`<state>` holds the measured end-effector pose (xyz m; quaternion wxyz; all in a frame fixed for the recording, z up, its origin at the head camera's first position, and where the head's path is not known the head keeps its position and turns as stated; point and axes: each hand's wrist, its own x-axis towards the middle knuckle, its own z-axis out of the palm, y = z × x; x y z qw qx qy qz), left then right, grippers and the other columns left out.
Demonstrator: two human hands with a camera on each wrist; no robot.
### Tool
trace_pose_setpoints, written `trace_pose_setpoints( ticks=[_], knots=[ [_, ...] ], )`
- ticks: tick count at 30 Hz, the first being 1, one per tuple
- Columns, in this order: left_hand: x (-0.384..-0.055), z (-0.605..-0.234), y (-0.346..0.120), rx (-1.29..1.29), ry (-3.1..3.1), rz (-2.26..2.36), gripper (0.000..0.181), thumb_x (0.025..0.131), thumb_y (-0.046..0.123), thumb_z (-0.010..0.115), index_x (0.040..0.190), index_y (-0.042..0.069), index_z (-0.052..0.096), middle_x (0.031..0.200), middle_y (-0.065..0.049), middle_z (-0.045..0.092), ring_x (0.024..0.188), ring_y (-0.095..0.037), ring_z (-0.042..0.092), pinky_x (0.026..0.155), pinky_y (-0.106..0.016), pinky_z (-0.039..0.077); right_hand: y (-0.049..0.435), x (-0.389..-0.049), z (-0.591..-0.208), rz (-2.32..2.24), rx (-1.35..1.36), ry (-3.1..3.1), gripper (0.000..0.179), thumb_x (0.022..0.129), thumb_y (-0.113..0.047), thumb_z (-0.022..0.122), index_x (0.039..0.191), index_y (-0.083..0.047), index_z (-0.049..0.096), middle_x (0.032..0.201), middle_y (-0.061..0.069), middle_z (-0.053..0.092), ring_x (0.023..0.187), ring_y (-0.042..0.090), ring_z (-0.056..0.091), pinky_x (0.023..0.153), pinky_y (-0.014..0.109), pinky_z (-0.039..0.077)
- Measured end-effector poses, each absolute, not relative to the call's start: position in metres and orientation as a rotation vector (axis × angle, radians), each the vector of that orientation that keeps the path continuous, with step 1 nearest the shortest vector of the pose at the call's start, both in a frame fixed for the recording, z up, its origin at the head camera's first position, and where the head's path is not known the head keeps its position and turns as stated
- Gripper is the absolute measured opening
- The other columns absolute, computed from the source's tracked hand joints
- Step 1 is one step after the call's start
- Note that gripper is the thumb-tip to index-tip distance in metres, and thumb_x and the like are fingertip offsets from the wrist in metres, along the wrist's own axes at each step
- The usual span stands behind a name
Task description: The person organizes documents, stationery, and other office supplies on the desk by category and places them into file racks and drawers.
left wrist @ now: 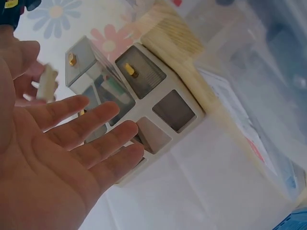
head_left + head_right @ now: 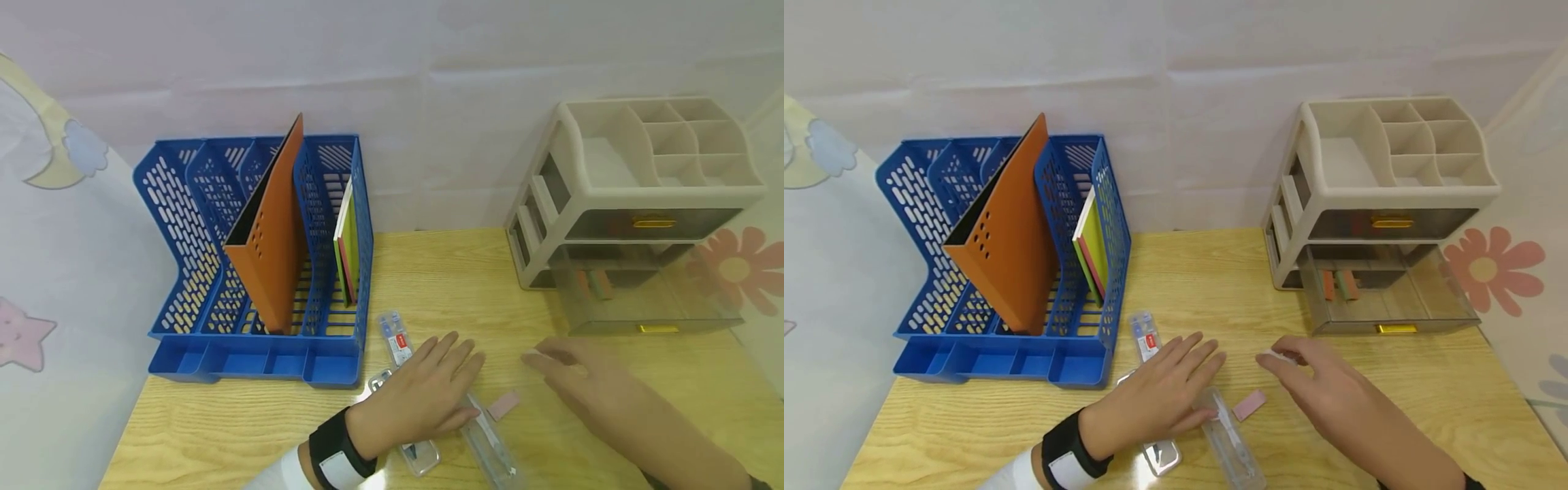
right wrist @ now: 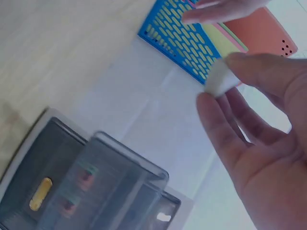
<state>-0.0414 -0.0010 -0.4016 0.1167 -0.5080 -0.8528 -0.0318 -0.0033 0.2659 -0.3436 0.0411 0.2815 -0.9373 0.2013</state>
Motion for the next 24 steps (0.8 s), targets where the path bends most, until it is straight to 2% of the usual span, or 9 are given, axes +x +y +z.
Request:
trace_pose_setpoints(
  ticks=[1,4,9,11,14,17,18,20,24],
  knots=[
    [-0.042,-0.402,0.0,-1.485,-2.495,-0.09,0.071,0.095,0.056,0.045,0.144,0.005,0.041,0.144,-0.016,0.049,0.134,-0.036,0.041,0.109,-0.049,0.04,0.269,-0.004,-0.343,0.487,0.943,-2.722,0.055,0.105,-0.046,0.022,0.121,-0.014,0.063,0.113,0.013,0.063,0.098,0.029,0.062,0.07,0.045,0.058],
    [-0.044,-0.401,0.003,-1.479,-2.479,-0.078,0.07,0.095,0.056,0.045,0.144,0.005,0.042,0.144,-0.016,0.049,0.134,-0.036,0.041,0.109,-0.049,0.041,0.272,-0.009,-0.336,0.359,0.966,-2.475,0.051,0.107,-0.04,0.025,0.116,-0.012,0.067,0.104,0.014,0.064,0.09,0.028,0.064,0.063,0.04,0.059],
    [-0.047,-0.397,0.008,-1.464,-2.431,-0.037,0.071,0.094,0.056,0.047,0.143,0.005,0.043,0.143,-0.016,0.05,0.133,-0.037,0.042,0.108,-0.048,0.042,0.28,-0.022,-0.321,0.361,0.925,-2.296,0.048,0.105,-0.039,0.034,0.107,-0.007,0.07,0.095,0.018,0.065,0.08,0.026,0.063,0.062,0.029,0.056],
    [-0.048,-0.395,0.009,-1.456,-2.413,-0.026,0.071,0.094,0.056,0.048,0.143,0.005,0.044,0.143,-0.017,0.05,0.134,-0.037,0.042,0.108,-0.048,0.042,0.286,-0.028,-0.314,0.356,0.904,-2.266,0.049,0.105,-0.04,0.036,0.104,-0.006,0.07,0.093,0.019,0.065,0.076,0.026,0.063,0.057,0.026,0.055],
    [-0.049,-0.393,0.011,-1.451,-2.41,-0.034,0.07,0.093,0.055,0.048,0.143,0.005,0.044,0.145,-0.017,0.049,0.135,-0.037,0.04,0.108,-0.048,0.042,0.297,-0.034,-0.305,0.339,0.824,-2.343,0.055,0.103,-0.047,0.035,0.104,-0.004,0.071,0.092,0.019,0.066,0.075,0.029,0.063,0.053,0.033,0.055],
    [-0.052,-0.392,0.014,-1.465,-2.432,-0.062,0.07,0.093,0.055,0.05,0.144,0.007,0.042,0.148,-0.018,0.045,0.137,-0.038,0.036,0.11,-0.049,0.04,0.31,-0.039,-0.3,0.327,0.749,-2.448,0.064,0.101,-0.054,0.032,0.107,-0.002,0.069,0.094,0.023,0.065,0.079,0.036,0.061,0.051,0.048,0.053],
    [-0.053,-0.392,0.016,-1.472,-2.441,-0.069,0.071,0.093,0.055,0.05,0.145,0.008,0.041,0.15,-0.018,0.043,0.138,-0.038,0.034,0.11,-0.05,0.039,0.315,-0.04,-0.3,0.32,0.72,-2.488,0.059,0.1,-0.053,0.04,0.11,-0.003,0.069,0.096,0.023,0.065,0.082,0.036,0.06,0.052,0.051,0.052],
    [-0.054,-0.393,0.018,-1.485,-2.447,-0.072,0.071,0.093,0.056,0.049,0.147,0.01,0.039,0.152,-0.018,0.039,0.14,-0.038,0.031,0.111,-0.051,0.038,0.324,-0.044,-0.3,0.3,0.704,-2.526,0.059,0.099,-0.054,0.042,0.112,-0.002,0.067,0.098,0.025,0.064,0.085,0.039,0.058,0.052,0.057,0.052],
    [-0.056,-0.395,0.024,-1.503,-2.438,-0.096,0.071,0.095,0.057,0.045,0.15,0.012,0.034,0.156,-0.019,0.033,0.142,-0.039,0.027,0.112,-0.052,0.036,0.34,-0.056,-0.302,0.257,0.7,-2.528,0.056,0.097,-0.052,0.044,0.111,-0.002,0.067,0.092,0.023,0.063,0.079,0.037,0.058,0.043,0.051,0.051]
  ],
)
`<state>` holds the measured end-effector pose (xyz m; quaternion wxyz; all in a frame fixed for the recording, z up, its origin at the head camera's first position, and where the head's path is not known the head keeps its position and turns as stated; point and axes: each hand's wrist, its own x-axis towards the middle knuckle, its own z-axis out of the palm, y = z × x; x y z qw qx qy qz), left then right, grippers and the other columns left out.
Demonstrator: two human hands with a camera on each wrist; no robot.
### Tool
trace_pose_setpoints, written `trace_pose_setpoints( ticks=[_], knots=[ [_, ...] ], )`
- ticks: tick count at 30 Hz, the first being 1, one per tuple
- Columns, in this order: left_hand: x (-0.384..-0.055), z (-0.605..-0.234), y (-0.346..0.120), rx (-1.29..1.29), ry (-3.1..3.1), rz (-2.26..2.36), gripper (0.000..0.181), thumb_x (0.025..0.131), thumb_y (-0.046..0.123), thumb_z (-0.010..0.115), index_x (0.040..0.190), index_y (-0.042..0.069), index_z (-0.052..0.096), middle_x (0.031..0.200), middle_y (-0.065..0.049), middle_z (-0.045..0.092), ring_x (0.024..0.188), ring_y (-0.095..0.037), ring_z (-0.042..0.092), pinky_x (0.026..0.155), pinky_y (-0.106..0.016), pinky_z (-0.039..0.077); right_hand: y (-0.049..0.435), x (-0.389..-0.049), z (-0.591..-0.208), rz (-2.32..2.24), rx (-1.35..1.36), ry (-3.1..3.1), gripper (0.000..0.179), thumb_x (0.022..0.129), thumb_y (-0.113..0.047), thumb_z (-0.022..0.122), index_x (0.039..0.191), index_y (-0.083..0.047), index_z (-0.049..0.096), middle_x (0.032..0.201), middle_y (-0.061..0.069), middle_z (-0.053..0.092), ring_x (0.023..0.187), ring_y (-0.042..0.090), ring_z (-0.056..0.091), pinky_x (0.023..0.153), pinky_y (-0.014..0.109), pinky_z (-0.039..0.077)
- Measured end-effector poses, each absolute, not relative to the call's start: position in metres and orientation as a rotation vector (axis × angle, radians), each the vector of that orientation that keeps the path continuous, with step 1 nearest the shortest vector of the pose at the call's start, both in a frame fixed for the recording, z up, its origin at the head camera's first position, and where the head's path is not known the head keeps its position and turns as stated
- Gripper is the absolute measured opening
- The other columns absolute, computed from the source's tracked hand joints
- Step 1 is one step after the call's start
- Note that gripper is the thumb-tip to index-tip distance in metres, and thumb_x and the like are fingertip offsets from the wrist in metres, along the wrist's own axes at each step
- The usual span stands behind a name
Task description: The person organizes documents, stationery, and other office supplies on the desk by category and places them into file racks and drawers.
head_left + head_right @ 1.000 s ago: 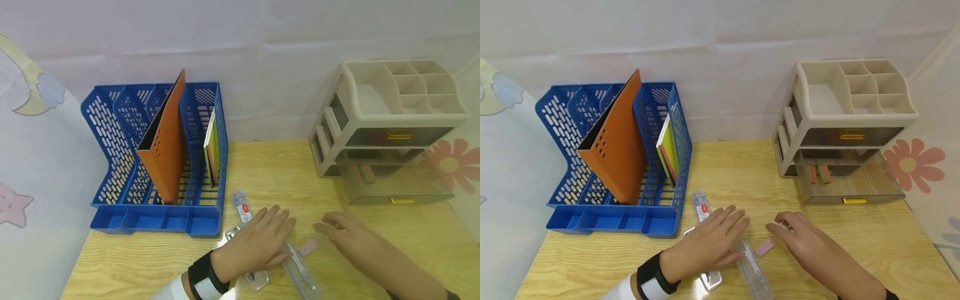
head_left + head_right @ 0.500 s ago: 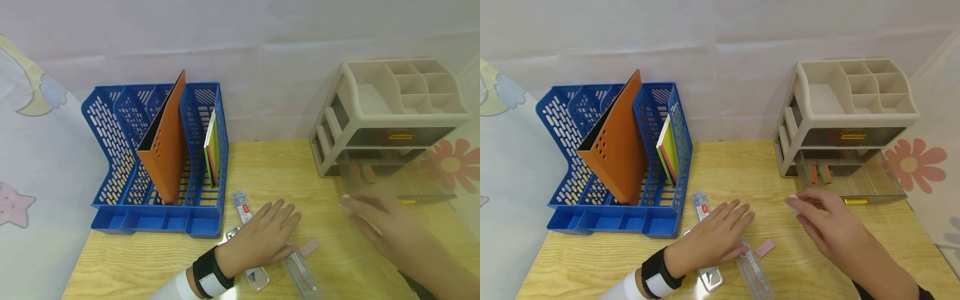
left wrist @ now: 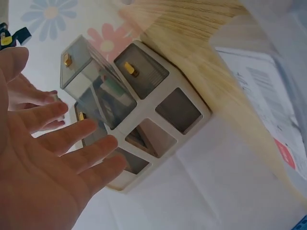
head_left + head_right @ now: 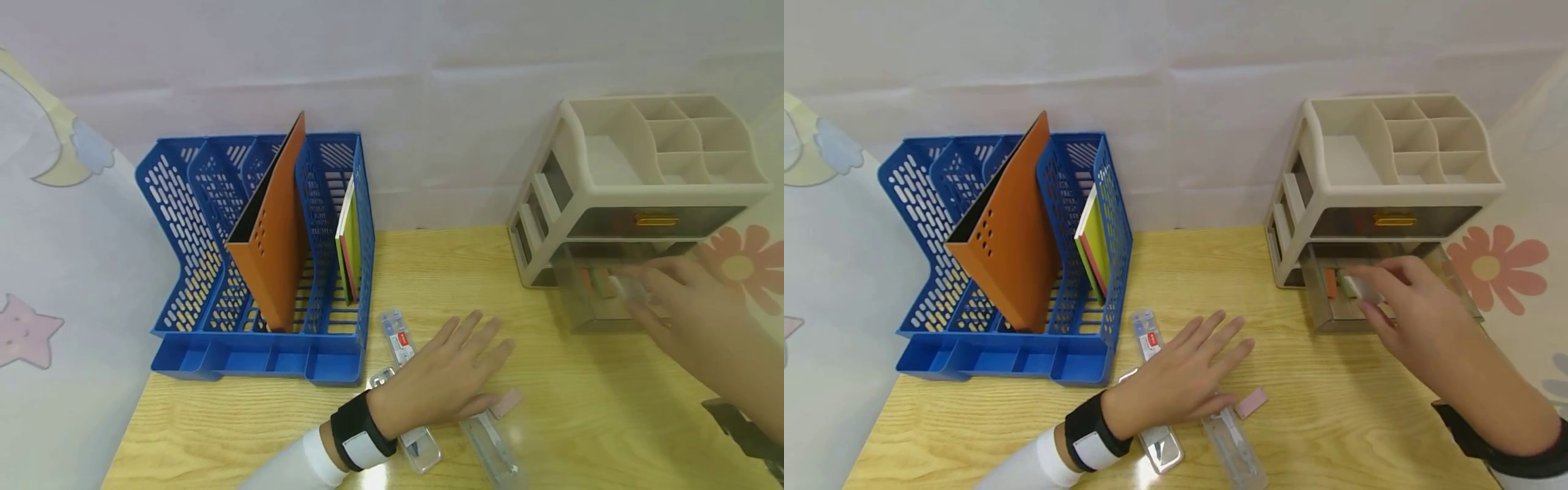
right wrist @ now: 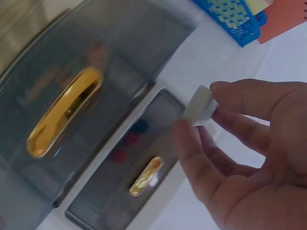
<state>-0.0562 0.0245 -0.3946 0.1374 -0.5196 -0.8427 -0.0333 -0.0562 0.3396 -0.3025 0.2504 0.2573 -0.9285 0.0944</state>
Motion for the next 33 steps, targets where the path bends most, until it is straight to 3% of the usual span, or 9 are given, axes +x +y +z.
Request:
trace_pose_setpoints(
  ticks=[4,7,9,11,14,18,24,30,33],
  knots=[
    [-0.06,-0.396,0.033,-1.534,-2.441,-0.199,0.073,0.097,0.056,0.041,0.152,0.011,0.029,0.157,-0.02,0.029,0.143,-0.038,0.023,0.113,-0.053,0.032,0.353,-0.069,-0.308,0.198,0.724,-2.513,0.067,0.098,-0.059,0.036,0.104,0.0,0.067,0.079,0.02,0.061,0.068,0.033,0.057,0.035,0.04,0.047],
    [-0.063,-0.394,0.04,-1.572,-2.457,-0.246,0.075,0.098,0.055,0.041,0.154,0.008,0.023,0.157,-0.02,0.028,0.143,-0.037,0.023,0.115,-0.052,0.03,0.363,-0.077,-0.313,0.172,0.715,-2.584,0.044,0.089,-0.041,0.065,0.101,0.0,0.067,0.075,0.022,0.062,0.063,0.034,0.059,0.03,0.029,0.042],
    [-0.064,-0.392,0.044,-1.588,-2.457,-0.233,0.077,0.098,0.054,0.039,0.154,0.005,0.02,0.157,-0.021,0.028,0.143,-0.037,0.025,0.115,-0.05,0.03,0.369,-0.083,-0.317,0.163,0.692,-2.655,0.037,0.078,-0.027,0.077,0.101,0.0,0.067,0.074,0.021,0.063,0.061,0.035,0.061,0.03,0.026,0.04],
    [-0.066,-0.391,0.048,-1.587,-2.445,-0.231,0.078,0.098,0.054,0.039,0.154,0.003,0.019,0.156,-0.02,0.03,0.142,-0.036,0.027,0.115,-0.049,0.031,0.374,-0.087,-0.318,0.149,0.641,-2.765,0.041,0.064,-0.008,0.081,0.102,0.0,0.066,0.073,0.021,0.065,0.063,0.035,0.062,0.034,0.026,0.041],
    [-0.069,-0.391,0.054,-1.567,-2.436,-0.22,0.077,0.099,0.054,0.037,0.153,0.003,0.02,0.155,-0.02,0.032,0.142,-0.036,0.028,0.115,-0.048,0.032,0.38,-0.095,-0.321,0.138,0.578,-2.907,0.039,0.071,-0.011,0.079,0.105,0.002,0.065,0.075,0.02,0.066,0.067,0.037,0.064,0.043,0.04,0.051],
    [-0.071,-0.389,0.062,-1.539,-2.457,-0.206,0.076,0.099,0.055,0.035,0.153,0.004,0.021,0.155,-0.019,0.034,0.142,-0.036,0.028,0.114,-0.047,0.033,0.387,-0.103,-0.325,0.175,0.512,-3.051,0.038,0.08,-0.012,0.073,0.111,0.007,0.06,0.086,0.029,0.065,0.071,0.041,0.066,0.052,0.052,0.055],
    [-0.073,-0.388,0.068,-1.514,-2.496,-0.206,0.077,0.098,0.055,0.04,0.153,0.006,0.023,0.153,-0.017,0.037,0.14,-0.036,0.032,0.115,-0.046,0.032,0.393,-0.115,-0.333,0.174,0.57,-3.035,0.036,0.079,-0.009,0.074,0.11,0.006,0.063,0.082,0.019,0.068,0.071,0.037,0.065,0.057,0.055,0.055],
    [-0.074,-0.387,0.073,-1.511,-2.535,-0.189,0.077,0.097,0.056,0.042,0.153,0.007,0.023,0.154,-0.015,0.036,0.14,-0.036,0.031,0.115,-0.047,0.032,0.393,-0.124,-0.339,0.181,0.611,-3.0,0.033,0.074,-0.005,0.076,0.105,0.002,0.064,0.076,0.007,0.061,0.065,0.025,0.058,0.056,0.049,0.052],
    [-0.074,-0.387,0.074,-1.513,-2.537,-0.195,0.076,0.097,0.056,0.044,0.152,0.007,0.026,0.153,-0.015,0.037,0.14,-0.036,0.031,0.114,-0.047,0.033,0.393,-0.126,-0.342,0.176,0.646,-2.972,0.042,0.07,-0.002,0.078,0.109,0.0,0.062,0.08,0.006,0.06,0.065,0.022,0.054,0.059,0.046,0.051]
  ],
)
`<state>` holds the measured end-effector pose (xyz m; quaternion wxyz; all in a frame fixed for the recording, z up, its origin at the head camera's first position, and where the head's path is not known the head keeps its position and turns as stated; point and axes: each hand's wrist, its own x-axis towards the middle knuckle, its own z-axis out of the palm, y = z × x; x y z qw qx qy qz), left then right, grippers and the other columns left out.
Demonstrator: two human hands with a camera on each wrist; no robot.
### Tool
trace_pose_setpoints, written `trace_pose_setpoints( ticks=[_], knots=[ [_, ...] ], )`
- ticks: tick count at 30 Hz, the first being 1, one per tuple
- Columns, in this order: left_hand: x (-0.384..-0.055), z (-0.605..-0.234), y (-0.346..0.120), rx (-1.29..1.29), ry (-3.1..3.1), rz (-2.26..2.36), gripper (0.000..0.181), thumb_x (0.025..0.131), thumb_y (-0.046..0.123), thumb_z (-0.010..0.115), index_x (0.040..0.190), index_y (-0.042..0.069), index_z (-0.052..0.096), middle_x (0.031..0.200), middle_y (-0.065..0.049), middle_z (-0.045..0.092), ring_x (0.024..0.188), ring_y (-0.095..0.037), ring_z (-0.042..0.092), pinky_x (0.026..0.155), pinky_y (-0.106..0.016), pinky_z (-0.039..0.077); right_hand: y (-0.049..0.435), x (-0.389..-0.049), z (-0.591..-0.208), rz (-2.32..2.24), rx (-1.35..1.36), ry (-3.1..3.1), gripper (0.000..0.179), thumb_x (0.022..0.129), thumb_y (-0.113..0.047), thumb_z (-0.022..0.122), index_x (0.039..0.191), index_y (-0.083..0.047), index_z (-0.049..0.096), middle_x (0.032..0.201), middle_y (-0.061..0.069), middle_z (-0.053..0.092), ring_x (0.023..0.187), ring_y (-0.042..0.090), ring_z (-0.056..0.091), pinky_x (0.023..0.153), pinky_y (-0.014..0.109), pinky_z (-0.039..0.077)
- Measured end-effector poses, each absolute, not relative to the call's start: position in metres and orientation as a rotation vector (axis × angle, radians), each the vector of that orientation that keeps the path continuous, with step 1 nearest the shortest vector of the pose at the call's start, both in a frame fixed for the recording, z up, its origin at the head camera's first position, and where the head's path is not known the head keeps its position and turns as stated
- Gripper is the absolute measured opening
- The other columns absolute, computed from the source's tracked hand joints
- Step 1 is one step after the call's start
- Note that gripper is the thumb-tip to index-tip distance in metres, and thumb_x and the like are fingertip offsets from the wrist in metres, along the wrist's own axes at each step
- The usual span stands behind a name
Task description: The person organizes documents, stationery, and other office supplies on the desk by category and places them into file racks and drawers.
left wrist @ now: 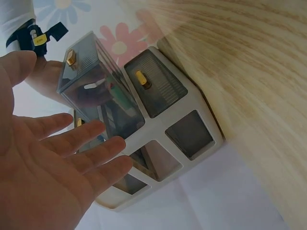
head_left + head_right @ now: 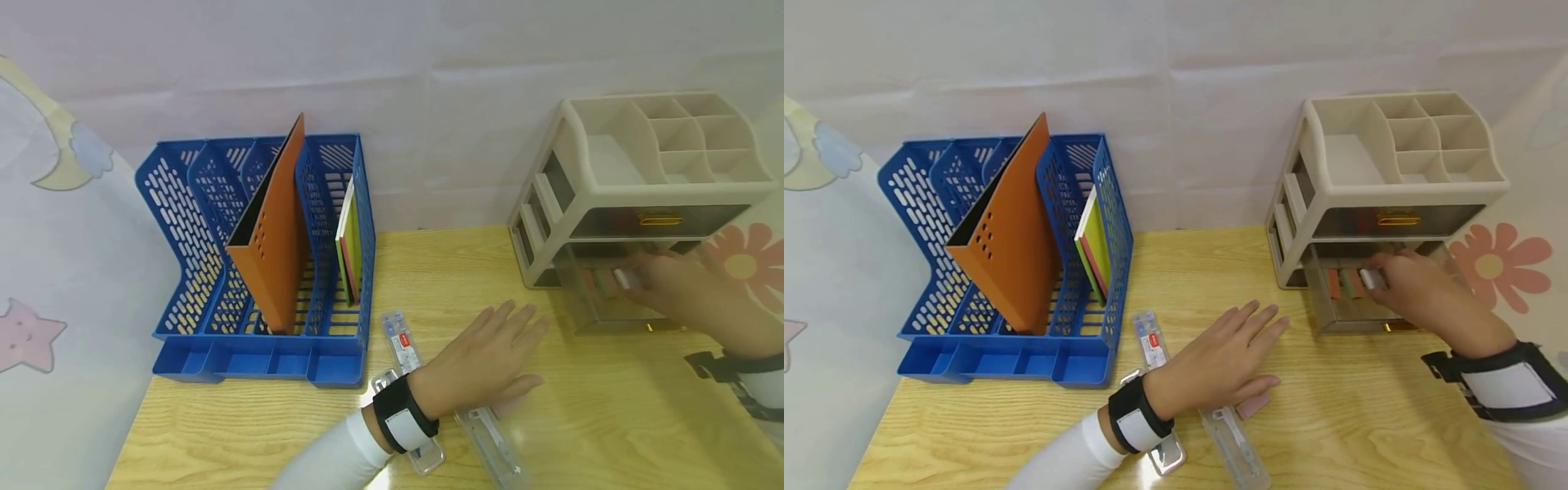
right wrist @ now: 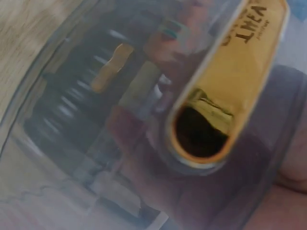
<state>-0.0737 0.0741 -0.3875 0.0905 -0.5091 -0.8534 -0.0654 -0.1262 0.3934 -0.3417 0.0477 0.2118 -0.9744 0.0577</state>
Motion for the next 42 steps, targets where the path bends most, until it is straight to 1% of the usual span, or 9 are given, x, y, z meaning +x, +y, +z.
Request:
trace_pose_setpoints(
  ticks=[5,11,15,19,25,29,32,39,42],
  knots=[
    [-0.074,-0.389,0.074,-1.509,-2.507,-0.167,0.075,0.097,0.055,0.044,0.151,0.005,0.028,0.151,-0.016,0.039,0.139,-0.037,0.033,0.112,-0.047,0.037,0.396,-0.128,-0.344,0.173,0.704,-2.957,0.058,0.063,0.001,0.077,0.117,-0.001,0.056,0.085,0.01,0.06,0.064,0.02,0.053,0.054,0.041,0.05],
    [-0.073,-0.389,0.072,-1.5,-2.555,-0.158,0.076,0.097,0.055,0.044,0.153,0.007,0.024,0.154,-0.016,0.035,0.14,-0.037,0.03,0.114,-0.048,0.034,0.396,-0.128,-0.342,0.199,0.605,-3.135,0.055,0.069,-0.005,0.075,0.12,0.006,0.057,0.084,0.013,0.065,0.071,0.027,0.059,0.059,0.052,0.053],
    [-0.074,-0.387,0.07,-1.487,-2.618,-0.136,0.075,0.098,0.055,0.042,0.154,0.009,0.022,0.157,-0.015,0.031,0.142,-0.036,0.026,0.116,-0.047,0.03,0.395,-0.124,-0.339,0.18,0.535,-3.188,0.054,0.07,-0.007,0.075,0.119,0.007,0.056,0.089,0.023,0.064,0.081,0.039,0.06,0.062,0.057,0.052],
    [-0.076,-0.385,0.066,-1.471,-2.646,-0.122,0.075,0.098,0.054,0.043,0.154,0.009,0.022,0.158,-0.014,0.029,0.143,-0.035,0.026,0.117,-0.047,0.029,0.39,-0.115,-0.334,0.21,0.513,-3.2,0.055,0.074,-0.004,0.073,0.122,0.007,0.049,0.095,0.035,0.06,0.081,0.044,0.062,0.056,0.051,0.055],
    [-0.078,-0.388,0.056,-1.467,-2.639,-0.125,0.074,0.097,0.053,0.045,0.153,0.009,0.025,0.157,-0.014,0.031,0.141,-0.035,0.03,0.116,-0.046,0.031,0.378,-0.101,-0.323,0.177,0.517,-3.183,0.04,0.083,-0.002,0.065,0.114,0.016,0.048,0.084,0.032,0.058,0.075,0.04,0.058,0.051,0.044,0.055],
    [-0.077,-0.393,0.048,-1.461,-2.624,-0.138,0.075,0.096,0.053,0.048,0.152,0.009,0.026,0.156,-0.015,0.033,0.139,-0.035,0.033,0.114,-0.046,0.035,0.366,-0.09,-0.318,0.135,0.541,-3.036,0.031,0.078,0.005,0.063,0.106,0.014,0.054,0.086,0.027,0.058,0.075,0.034,0.052,0.048,0.038,0.049],
    [-0.075,-0.397,0.042,-1.446,-2.63,-0.133,0.075,0.096,0.053,0.048,0.153,0.009,0.026,0.155,-0.015,0.035,0.139,-0.035,0.034,0.113,-0.046,0.035,0.355,-0.083,-0.314,0.11,0.628,-2.831,0.028,0.068,0.009,0.064,0.095,0.012,0.06,0.086,0.024,0.063,0.074,0.035,0.056,0.045,0.036,0.047],
    [-0.07,-0.401,0.024,-1.407,-2.655,-0.103,0.074,0.095,0.053,0.05,0.15,0.008,0.031,0.153,-0.017,0.038,0.138,-0.035,0.035,0.113,-0.047,0.036,0.328,-0.073,-0.308,0.25,0.738,-2.567,0.027,0.078,-0.007,0.059,0.099,0.008,0.067,0.096,0.026,0.067,0.086,0.04,0.061,0.057,0.053,0.056],
    [-0.068,-0.402,0.018,-1.394,-2.659,-0.101,0.074,0.094,0.053,0.051,0.15,0.008,0.033,0.153,-0.017,0.039,0.138,-0.036,0.036,0.112,-0.047,0.037,0.324,-0.072,-0.309,0.263,0.779,-2.516,0.027,0.075,-0.006,0.058,0.097,0.006,0.068,0.096,0.023,0.067,0.083,0.037,0.062,0.056,0.051,0.056]
  ],
)
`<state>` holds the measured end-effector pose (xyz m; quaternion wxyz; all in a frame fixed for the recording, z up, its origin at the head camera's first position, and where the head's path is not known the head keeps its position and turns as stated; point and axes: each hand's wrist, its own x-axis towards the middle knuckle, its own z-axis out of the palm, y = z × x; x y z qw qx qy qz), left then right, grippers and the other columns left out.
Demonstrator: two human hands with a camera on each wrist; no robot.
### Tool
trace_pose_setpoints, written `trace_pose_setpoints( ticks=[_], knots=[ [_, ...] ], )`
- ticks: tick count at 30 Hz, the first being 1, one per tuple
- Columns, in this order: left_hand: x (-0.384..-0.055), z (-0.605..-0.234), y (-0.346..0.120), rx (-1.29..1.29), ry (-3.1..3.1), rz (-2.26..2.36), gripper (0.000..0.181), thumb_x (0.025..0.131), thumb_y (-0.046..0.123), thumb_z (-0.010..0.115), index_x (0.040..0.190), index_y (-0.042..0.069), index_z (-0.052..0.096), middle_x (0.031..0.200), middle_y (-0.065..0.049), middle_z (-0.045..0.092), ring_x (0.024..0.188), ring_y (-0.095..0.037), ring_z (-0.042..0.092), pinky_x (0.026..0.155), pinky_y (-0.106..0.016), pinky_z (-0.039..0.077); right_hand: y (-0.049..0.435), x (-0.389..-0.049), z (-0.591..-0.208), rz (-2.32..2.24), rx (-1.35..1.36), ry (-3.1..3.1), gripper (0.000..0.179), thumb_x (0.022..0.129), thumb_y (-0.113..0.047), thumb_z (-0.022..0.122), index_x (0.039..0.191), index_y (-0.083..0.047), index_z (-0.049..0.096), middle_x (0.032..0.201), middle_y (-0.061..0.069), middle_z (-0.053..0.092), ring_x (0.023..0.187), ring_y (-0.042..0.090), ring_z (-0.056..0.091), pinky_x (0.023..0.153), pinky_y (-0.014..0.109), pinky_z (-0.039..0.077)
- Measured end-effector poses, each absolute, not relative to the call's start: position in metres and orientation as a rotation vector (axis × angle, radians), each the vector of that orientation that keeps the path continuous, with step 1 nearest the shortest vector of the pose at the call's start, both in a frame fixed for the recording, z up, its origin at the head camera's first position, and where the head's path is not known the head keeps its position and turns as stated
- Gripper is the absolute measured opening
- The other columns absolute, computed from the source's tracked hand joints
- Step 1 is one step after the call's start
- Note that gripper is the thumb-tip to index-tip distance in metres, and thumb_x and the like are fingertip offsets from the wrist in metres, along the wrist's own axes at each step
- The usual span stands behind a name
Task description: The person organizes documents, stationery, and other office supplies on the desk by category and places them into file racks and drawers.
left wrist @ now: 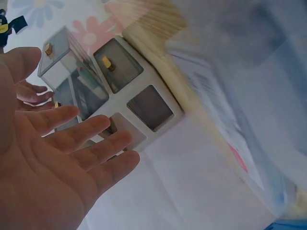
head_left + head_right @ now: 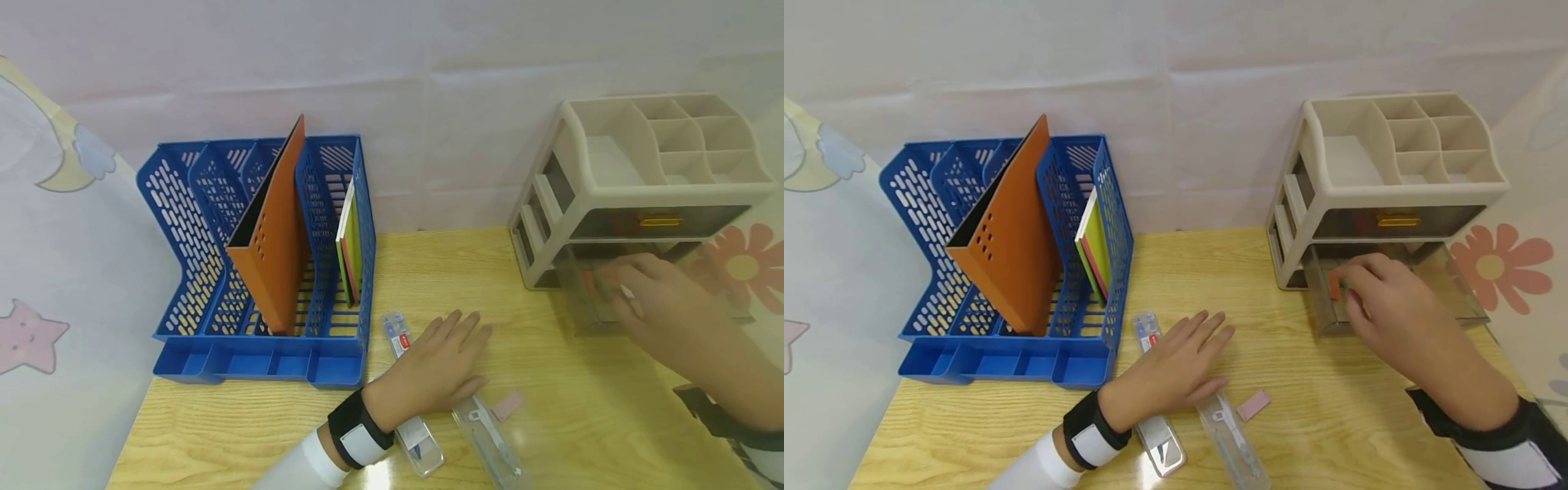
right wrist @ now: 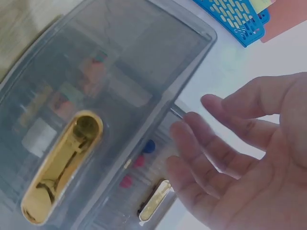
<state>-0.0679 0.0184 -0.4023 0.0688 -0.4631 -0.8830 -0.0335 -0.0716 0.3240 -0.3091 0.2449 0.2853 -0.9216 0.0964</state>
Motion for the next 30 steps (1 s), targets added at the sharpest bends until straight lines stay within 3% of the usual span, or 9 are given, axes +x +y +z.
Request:
trace_pose_setpoints(
  ticks=[3,7,10,14,23,28,30],
  knots=[
    [-0.065,-0.403,0.012,-1.386,-2.684,-0.122,0.074,0.094,0.053,0.051,0.15,0.008,0.032,0.154,-0.017,0.037,0.138,-0.036,0.035,0.111,-0.048,0.038,0.319,-0.071,-0.311,0.311,0.8,-2.496,0.025,0.074,-0.002,0.059,0.096,0.005,0.069,0.098,0.022,0.067,0.086,0.038,0.061,0.062,0.052,0.054],
    [-0.063,-0.402,0.003,-1.358,-2.702,-0.146,0.075,0.094,0.053,0.052,0.151,0.009,0.031,0.154,-0.017,0.036,0.139,-0.037,0.034,0.112,-0.048,0.036,0.309,-0.069,-0.314,0.351,0.887,-2.434,0.031,0.085,-0.013,0.047,0.099,0.004,0.069,0.103,0.02,0.067,0.095,0.037,0.059,0.073,0.045,0.05],
    [-0.063,-0.401,-0.002,-1.346,-2.691,-0.151,0.075,0.093,0.053,0.053,0.151,0.009,0.031,0.154,-0.018,0.036,0.138,-0.037,0.035,0.112,-0.049,0.037,0.298,-0.067,-0.318,0.394,1.016,-2.349,0.039,0.091,-0.019,0.039,0.1,0.005,0.068,0.106,0.021,0.066,0.098,0.036,0.058,0.092,0.033,0.047],
    [-0.062,-0.401,-0.007,-1.352,-2.677,-0.15,0.075,0.094,0.052,0.053,0.15,0.008,0.032,0.154,-0.019,0.036,0.138,-0.038,0.035,0.111,-0.051,0.037,0.285,-0.061,-0.323,0.447,1.161,-2.233,0.042,0.099,-0.021,0.037,0.1,0.008,0.068,0.107,0.024,0.067,0.097,0.037,0.059,0.111,0.015,0.028],
    [-0.057,-0.406,-0.019,-1.307,-2.737,-0.169,0.074,0.093,0.052,0.055,0.149,0.008,0.035,0.152,-0.019,0.038,0.136,-0.039,0.038,0.111,-0.053,0.036,0.265,-0.045,-0.34,0.485,1.222,-2.158,0.037,0.099,-0.016,0.038,0.091,0.002,0.068,0.104,0.022,0.069,0.095,0.035,0.062,0.108,0.016,0.034],
    [-0.054,-0.408,-0.024,-1.282,-2.77,-0.186,0.074,0.092,0.052,0.055,0.149,0.008,0.035,0.152,-0.019,0.038,0.136,-0.04,0.037,0.11,-0.053,0.037,0.262,-0.039,-0.361,0.476,1.236,-2.218,0.036,0.099,-0.017,0.036,0.099,-0.002,0.069,0.11,0.016,0.068,0.098,0.029,0.063,0.088,0.027,0.051],
    [-0.054,-0.408,-0.026,-1.274,-2.774,-0.191,0.074,0.093,0.052,0.055,0.149,0.008,0.035,0.152,-0.019,0.038,0.136,-0.04,0.036,0.11,-0.054,0.037,0.261,-0.038,-0.37,0.474,1.246,-2.297,0.038,0.103,-0.023,0.035,0.105,-0.004,0.069,0.115,0.014,0.067,0.102,0.028,0.062,0.083,0.034,0.052]
  ],
)
